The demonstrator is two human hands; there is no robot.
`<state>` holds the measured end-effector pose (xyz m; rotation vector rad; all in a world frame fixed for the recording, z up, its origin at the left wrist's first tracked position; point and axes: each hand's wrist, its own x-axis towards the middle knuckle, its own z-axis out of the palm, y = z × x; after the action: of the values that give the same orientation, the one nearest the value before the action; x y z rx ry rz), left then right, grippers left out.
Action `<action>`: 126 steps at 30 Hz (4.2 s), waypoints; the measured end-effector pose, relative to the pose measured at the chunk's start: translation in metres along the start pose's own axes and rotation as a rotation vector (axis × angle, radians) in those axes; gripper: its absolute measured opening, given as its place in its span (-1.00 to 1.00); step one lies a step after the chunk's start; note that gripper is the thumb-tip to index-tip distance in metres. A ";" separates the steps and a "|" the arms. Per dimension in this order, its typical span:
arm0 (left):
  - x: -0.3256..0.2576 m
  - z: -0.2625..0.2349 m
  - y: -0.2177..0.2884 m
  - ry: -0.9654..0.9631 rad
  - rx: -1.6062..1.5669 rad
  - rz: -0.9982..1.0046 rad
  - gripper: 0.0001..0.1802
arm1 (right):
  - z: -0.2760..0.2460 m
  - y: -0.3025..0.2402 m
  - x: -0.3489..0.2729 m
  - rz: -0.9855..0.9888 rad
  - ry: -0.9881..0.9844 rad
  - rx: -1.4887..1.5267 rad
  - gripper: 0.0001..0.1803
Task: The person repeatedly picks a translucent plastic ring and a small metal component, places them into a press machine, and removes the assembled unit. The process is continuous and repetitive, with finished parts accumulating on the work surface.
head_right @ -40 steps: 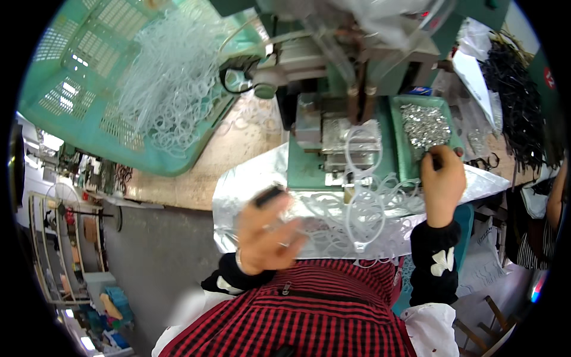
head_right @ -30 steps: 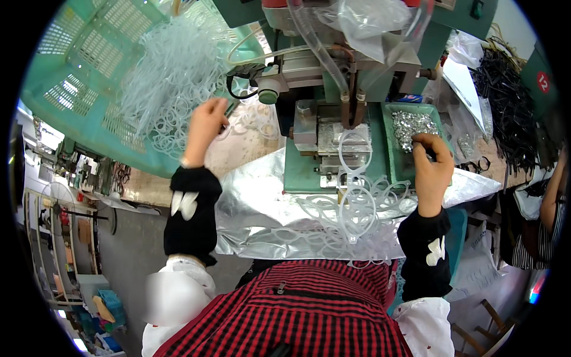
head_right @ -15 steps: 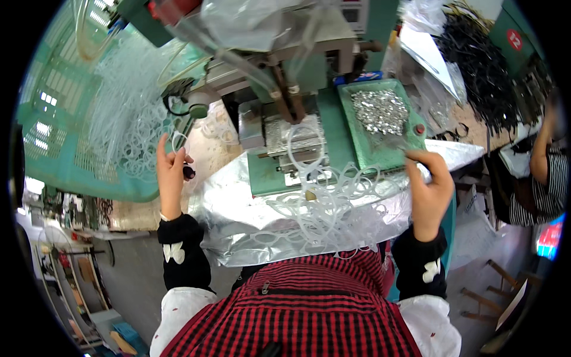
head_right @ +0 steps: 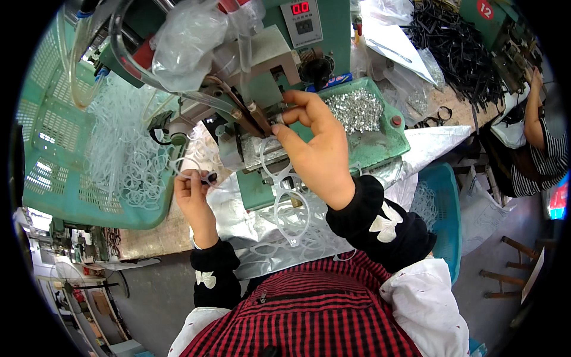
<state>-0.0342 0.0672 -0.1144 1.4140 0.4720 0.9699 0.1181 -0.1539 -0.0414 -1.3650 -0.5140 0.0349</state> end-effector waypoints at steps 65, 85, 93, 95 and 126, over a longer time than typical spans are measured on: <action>0.187 -0.034 0.062 0.355 1.002 0.902 -0.74 | -0.084 0.065 0.015 -0.406 0.085 -1.097 -0.88; 0.201 -0.069 -0.014 -0.176 1.503 0.839 -0.89 | -0.108 0.054 -0.017 -0.126 0.178 -0.688 -0.86; 0.143 -0.042 0.059 -0.325 1.305 0.489 -0.90 | -0.056 -0.022 -0.006 -0.198 -0.053 -0.478 -0.85; 0.135 -0.037 0.056 -0.185 1.308 0.398 -0.80 | -0.028 -0.027 0.015 -0.283 -0.075 -0.437 -0.82; -0.013 0.100 0.082 -0.770 0.448 1.292 -0.72 | -0.121 0.058 0.018 -0.125 0.391 -0.353 -0.70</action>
<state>0.0139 -0.0133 -0.0246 2.3919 -0.9972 1.1817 0.1948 -0.2469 -0.1032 -1.6303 -0.2797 -0.4349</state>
